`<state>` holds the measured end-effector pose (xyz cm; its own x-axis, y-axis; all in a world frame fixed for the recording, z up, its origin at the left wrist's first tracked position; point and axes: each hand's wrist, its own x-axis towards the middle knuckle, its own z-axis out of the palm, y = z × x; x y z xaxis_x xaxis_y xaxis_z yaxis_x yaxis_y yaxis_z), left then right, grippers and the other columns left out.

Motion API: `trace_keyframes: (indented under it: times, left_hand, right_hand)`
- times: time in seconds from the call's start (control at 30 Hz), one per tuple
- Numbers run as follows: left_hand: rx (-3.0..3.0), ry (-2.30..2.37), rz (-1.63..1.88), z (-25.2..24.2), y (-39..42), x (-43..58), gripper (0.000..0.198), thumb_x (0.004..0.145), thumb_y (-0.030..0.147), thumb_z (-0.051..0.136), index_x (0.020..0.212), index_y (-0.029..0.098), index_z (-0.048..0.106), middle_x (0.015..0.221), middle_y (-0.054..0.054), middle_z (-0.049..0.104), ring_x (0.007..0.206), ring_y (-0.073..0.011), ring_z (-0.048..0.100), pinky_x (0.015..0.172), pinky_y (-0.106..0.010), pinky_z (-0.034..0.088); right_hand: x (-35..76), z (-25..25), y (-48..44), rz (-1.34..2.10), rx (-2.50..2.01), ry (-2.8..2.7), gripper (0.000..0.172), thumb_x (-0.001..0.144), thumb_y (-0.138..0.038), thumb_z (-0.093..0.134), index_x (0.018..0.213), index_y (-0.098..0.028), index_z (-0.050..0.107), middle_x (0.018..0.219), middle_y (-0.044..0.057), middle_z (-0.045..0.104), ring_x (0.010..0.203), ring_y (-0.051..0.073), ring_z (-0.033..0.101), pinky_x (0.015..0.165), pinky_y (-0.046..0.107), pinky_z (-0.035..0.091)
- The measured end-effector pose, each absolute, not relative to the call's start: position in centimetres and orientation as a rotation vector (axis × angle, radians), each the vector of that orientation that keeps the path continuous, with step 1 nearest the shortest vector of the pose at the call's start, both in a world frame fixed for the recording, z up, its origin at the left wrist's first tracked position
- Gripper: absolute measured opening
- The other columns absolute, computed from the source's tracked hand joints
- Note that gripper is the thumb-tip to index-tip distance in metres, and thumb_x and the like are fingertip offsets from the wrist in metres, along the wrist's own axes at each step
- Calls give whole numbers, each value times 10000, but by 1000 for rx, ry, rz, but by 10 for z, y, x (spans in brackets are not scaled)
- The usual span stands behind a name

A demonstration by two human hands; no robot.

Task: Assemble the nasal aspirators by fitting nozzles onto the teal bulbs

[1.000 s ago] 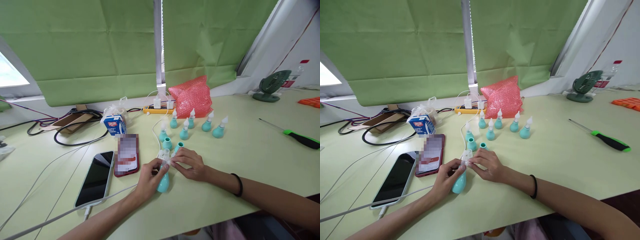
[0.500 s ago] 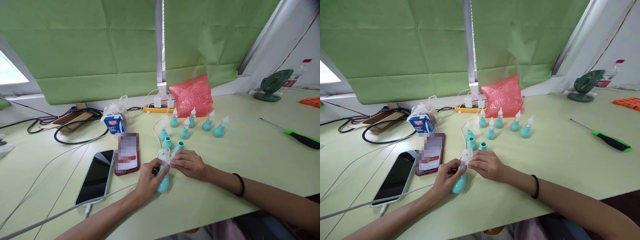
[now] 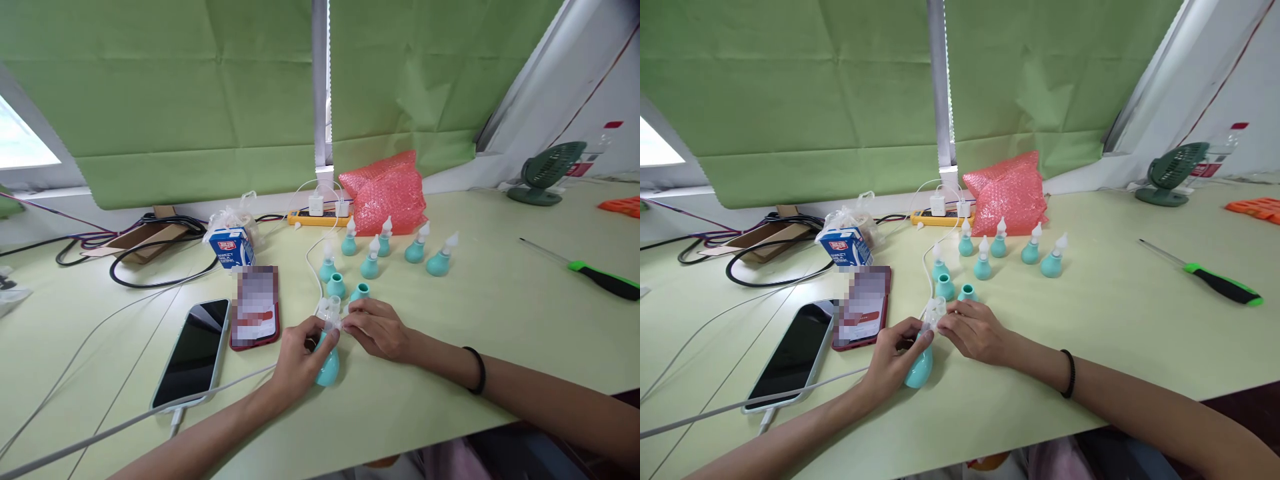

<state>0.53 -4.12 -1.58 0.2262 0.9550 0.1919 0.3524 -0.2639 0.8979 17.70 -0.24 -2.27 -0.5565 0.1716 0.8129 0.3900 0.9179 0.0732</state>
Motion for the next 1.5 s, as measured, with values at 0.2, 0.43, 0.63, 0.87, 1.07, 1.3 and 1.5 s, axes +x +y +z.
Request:
trace_keyframes:
  times: [0.2, 0.43, 0.63, 0.87, 1.07, 1.3, 1.5]
  left_hand:
    - [1721, 1187, 1001, -16, -41, 4, 279, 760, 379, 475, 719, 113, 548, 557, 27, 428, 490, -75, 349, 448, -177, 297]
    - [1912, 1216, 970, -12, -42, 3, 301, 779, 348, 442, 633, 110, 553, 523, 35, 327, 483, -74, 261, 430, -184, 232]
    - [2029, 1235, 1015, -14, -43, 4, 292, 783, 315, 440, 594, 111, 529, 512, 36, 301, 481, -73, 245, 443, -196, 226]
    - [2104, 1268, 1055, -14, -46, 4, 291, 777, 298, 450, 551, 119, 486, 491, 41, 298, 470, -70, 232, 445, -198, 225]
    - [2122, 1259, 1066, -12, -47, 5, 286, 782, 305, 438, 564, 126, 489, 499, 37, 306, 477, -77, 231, 452, -199, 238]
    - [2037, 1288, 1036, -11, -47, 5, 293, 771, 342, 448, 600, 121, 538, 492, 34, 320, 467, -79, 261, 447, -196, 251]
    - [1942, 1311, 1018, -12, -45, 5, 291, 760, 353, 463, 717, 98, 595, 517, 12, 422, 477, -84, 326, 455, -194, 289]
  right_hand:
    - [175, -21, 0, -115, -306, -2040, 171, 664, -80, 631, 808, -144, 566, 668, 21, 625, 630, 116, 492, 572, 261, 472]
    - [177, -17, 1, 95, -255, -2047, 131, 677, -84, 627, 785, -152, 598, 683, 31, 647, 633, 111, 498, 577, 269, 472]
    - [181, -11, -1, -64, -256, -2170, 127, 690, -70, 606, 795, -139, 588, 712, 35, 647, 697, 130, 498, 601, 265, 473]
    - [182, -9, -10, -363, -289, -2252, 91, 741, -71, 540, 824, -99, 565, 714, 47, 627, 743, 143, 512, 646, 262, 470]
    - [181, -21, -9, -410, -326, -2264, 111, 748, -74, 522, 853, -104, 546, 713, 33, 617, 760, 157, 527, 661, 284, 461]
    - [179, -24, -8, -433, -378, -2274, 83, 771, -89, 491, 833, -135, 521, 697, 14, 599, 748, 150, 539, 686, 299, 455]
    - [177, -22, -9, -458, -384, -2244, 64, 765, -76, 496, 806, -123, 509, 664, 16, 582, 712, 147, 536, 685, 287, 457]
